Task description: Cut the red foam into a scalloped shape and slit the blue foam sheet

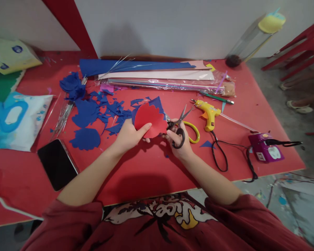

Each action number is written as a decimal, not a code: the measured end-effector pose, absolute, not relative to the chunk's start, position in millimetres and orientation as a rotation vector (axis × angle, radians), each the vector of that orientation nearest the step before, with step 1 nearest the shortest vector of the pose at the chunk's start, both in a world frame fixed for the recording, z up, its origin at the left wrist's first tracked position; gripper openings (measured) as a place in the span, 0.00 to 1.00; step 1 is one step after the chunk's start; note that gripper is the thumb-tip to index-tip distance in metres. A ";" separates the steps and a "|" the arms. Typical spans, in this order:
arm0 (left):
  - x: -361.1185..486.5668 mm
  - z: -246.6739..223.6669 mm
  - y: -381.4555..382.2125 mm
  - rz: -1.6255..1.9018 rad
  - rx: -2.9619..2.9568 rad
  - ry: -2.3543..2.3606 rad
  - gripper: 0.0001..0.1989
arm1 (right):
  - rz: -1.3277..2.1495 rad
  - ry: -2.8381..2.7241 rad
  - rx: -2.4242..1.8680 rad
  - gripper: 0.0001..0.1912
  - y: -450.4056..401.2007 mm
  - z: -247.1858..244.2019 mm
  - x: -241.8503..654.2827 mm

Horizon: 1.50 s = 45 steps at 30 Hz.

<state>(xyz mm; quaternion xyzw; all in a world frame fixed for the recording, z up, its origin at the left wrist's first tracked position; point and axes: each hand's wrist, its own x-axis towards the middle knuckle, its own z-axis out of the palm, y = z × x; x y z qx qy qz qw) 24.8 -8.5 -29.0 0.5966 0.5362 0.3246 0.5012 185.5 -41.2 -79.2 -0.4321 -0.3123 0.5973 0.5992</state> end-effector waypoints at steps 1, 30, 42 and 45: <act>26.7 -29.7 -10.2 0.753 1.460 1.300 0.10 | 1.349 -0.727 -1.010 0.23 -39.9 -79.7 186.4; 17.7 -23.5 -6.2 0.115 1.759 1.088 0.16 | 1.231 -0.916 -1.135 0.21 -35.6 -78.6 190.9; -15.7 4.1 -1.5 0.335 2.017 0.887 0.20 | 1.394 -1.037 -1.115 0.19 -44.3 -64.9 186.1; -9.1 3.9 -2.2 0.068 2.200 0.835 0.15 | 1.421 -1.110 -1.113 0.20 -48.1 -64.2 183.8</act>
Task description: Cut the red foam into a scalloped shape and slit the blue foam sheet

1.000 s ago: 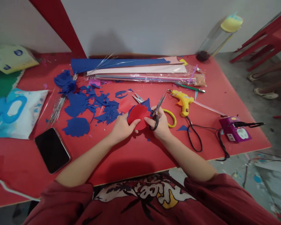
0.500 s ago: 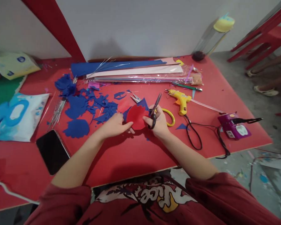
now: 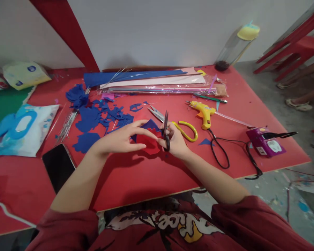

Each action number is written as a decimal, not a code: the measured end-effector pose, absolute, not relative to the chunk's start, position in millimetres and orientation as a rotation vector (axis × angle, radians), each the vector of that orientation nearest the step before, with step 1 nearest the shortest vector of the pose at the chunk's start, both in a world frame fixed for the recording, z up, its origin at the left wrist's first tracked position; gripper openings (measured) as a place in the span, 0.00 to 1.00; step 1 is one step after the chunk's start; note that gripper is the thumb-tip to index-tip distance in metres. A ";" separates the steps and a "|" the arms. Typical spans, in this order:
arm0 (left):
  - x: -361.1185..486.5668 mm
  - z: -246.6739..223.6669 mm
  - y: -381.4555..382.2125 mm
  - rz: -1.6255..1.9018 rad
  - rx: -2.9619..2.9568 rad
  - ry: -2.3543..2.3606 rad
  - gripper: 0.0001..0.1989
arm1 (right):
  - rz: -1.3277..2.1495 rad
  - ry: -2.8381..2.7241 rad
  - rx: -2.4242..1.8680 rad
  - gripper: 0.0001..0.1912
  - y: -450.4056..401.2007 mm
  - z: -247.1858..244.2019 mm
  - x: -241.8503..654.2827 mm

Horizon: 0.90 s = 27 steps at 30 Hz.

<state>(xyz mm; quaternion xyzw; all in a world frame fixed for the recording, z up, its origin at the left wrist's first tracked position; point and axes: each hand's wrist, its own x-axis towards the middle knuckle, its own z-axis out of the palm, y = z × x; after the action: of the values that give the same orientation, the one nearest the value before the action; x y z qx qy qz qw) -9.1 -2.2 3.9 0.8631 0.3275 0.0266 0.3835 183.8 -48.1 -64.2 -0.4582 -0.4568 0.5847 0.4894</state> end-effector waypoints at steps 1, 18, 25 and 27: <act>-7.2 2.7 -1.9 0.023 2.233 0.820 0.14 | 1.435 -1.128 -1.108 0.20 -49.2 -64.4 183.4; -4.3 -2.5 -2.0 0.059 2.243 0.732 0.15 | 1.455 -1.259 -1.074 0.19 -55.0 -65.0 181.8; 3.0 -5.0 -6.2 0.057 2.226 0.826 0.18 | 1.409 -1.255 -1.067 0.18 -54.8 -67.0 180.3; 4.4 -4.8 -7.7 0.098 2.248 0.839 0.19 | 1.392 -1.250 -1.063 0.18 -54.4 -68.7 180.0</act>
<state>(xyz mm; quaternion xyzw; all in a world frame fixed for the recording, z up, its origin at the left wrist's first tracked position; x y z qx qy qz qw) 4.4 -7.7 -4.8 0.8728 0.3257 0.0379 0.3615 180.0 -54.4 -68.7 -0.4346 -0.5112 0.5694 0.4749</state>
